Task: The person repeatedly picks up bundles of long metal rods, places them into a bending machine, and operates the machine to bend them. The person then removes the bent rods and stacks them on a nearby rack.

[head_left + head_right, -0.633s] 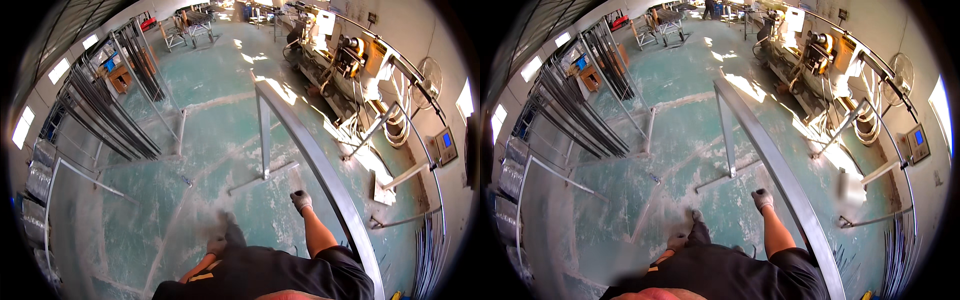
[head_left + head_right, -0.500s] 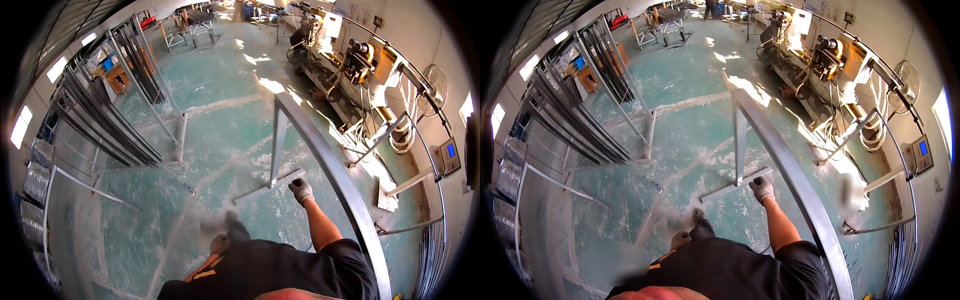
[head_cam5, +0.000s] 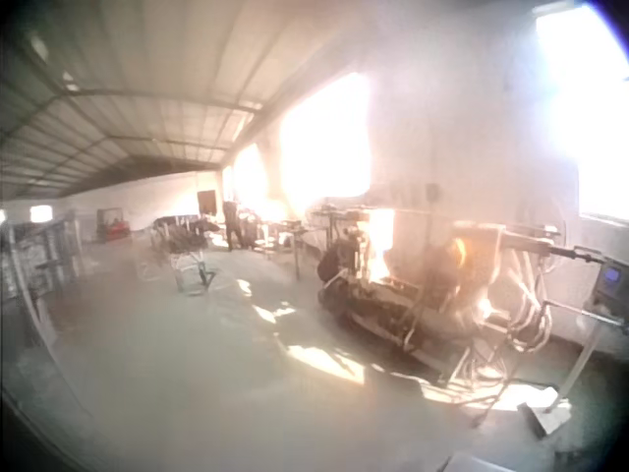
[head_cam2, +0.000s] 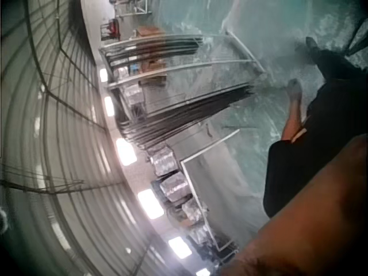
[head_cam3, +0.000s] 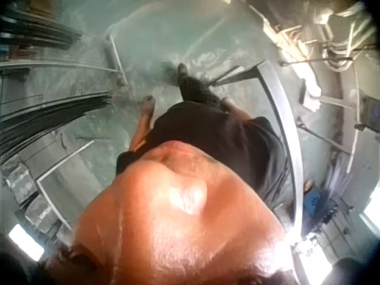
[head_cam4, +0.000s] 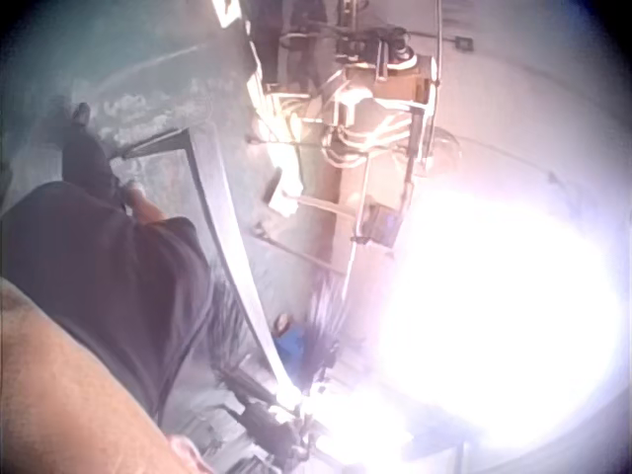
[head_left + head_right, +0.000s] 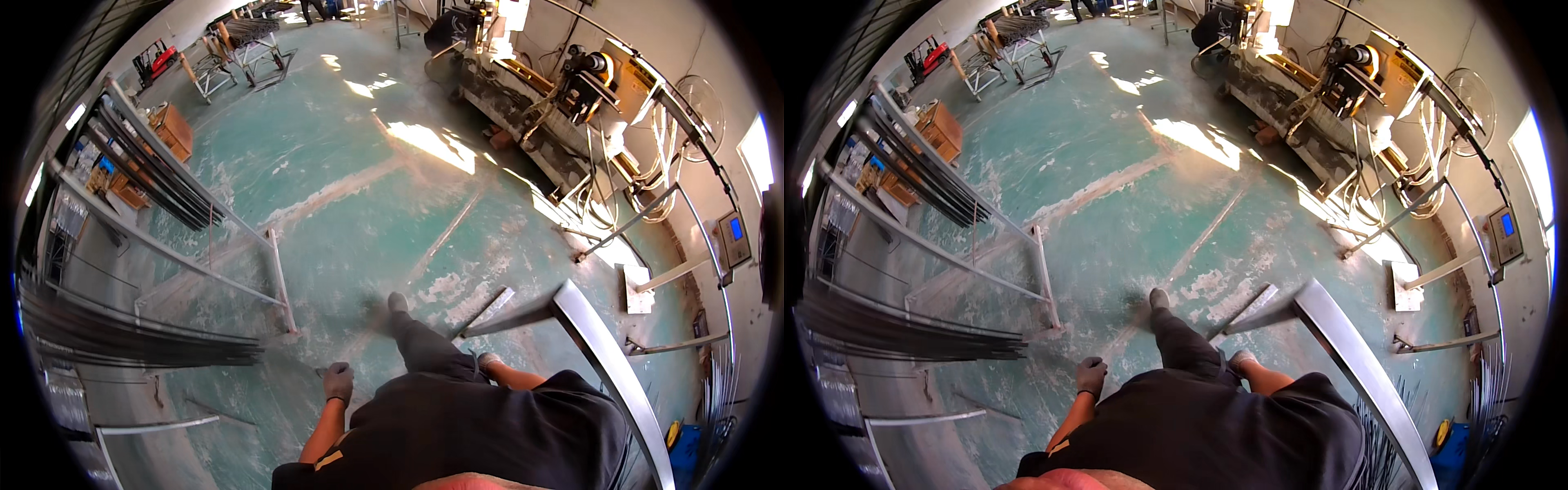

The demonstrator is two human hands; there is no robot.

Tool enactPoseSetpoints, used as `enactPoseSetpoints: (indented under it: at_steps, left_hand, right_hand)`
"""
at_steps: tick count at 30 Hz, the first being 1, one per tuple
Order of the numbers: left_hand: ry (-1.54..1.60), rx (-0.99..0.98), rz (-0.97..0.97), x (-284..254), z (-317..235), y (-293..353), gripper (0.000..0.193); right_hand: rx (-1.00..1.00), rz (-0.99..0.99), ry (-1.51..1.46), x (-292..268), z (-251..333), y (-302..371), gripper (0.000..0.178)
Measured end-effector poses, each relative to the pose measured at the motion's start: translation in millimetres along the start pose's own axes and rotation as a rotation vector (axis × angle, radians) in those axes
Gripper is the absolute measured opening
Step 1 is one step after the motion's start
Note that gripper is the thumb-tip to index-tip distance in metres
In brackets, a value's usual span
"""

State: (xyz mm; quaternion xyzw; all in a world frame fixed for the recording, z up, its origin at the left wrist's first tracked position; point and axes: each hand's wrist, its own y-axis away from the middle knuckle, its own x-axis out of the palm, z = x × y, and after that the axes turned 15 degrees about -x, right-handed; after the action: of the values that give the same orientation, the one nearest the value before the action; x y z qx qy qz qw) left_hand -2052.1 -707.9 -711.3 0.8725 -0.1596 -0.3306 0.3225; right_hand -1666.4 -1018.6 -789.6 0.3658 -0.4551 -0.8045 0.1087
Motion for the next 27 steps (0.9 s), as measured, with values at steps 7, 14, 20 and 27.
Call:
enactPoseSetpoints:
  at_steps: [7, 14, 20, 27]
  left_hand:
    - [-0.325, -0.037, 0.005, -49.2, -78.4, -156.1, 0.038]
    - [0.238, -0.238, 0.02, -107.7, -283.7, -315.2, 0.038]
    - [-0.176, -0.023, -0.076, -90.9, -397.7, -525.4, 0.032]
    - [-0.156, 0.109, 0.14, -174.6, -688.1, -717.9, 0.031]
  right_hand:
    - [-0.11, -0.079, -0.075, -236.2, 141.4, -203.9, 0.038]
    - [-0.221, -0.381, -0.202, -525.9, 269.5, -312.5, 0.047]
    - [-0.197, -0.659, -0.403, -710.7, 340.0, -415.0, 0.044]
    - [0.2, -0.526, -0.357, -772.3, 314.1, -500.5, 0.043]
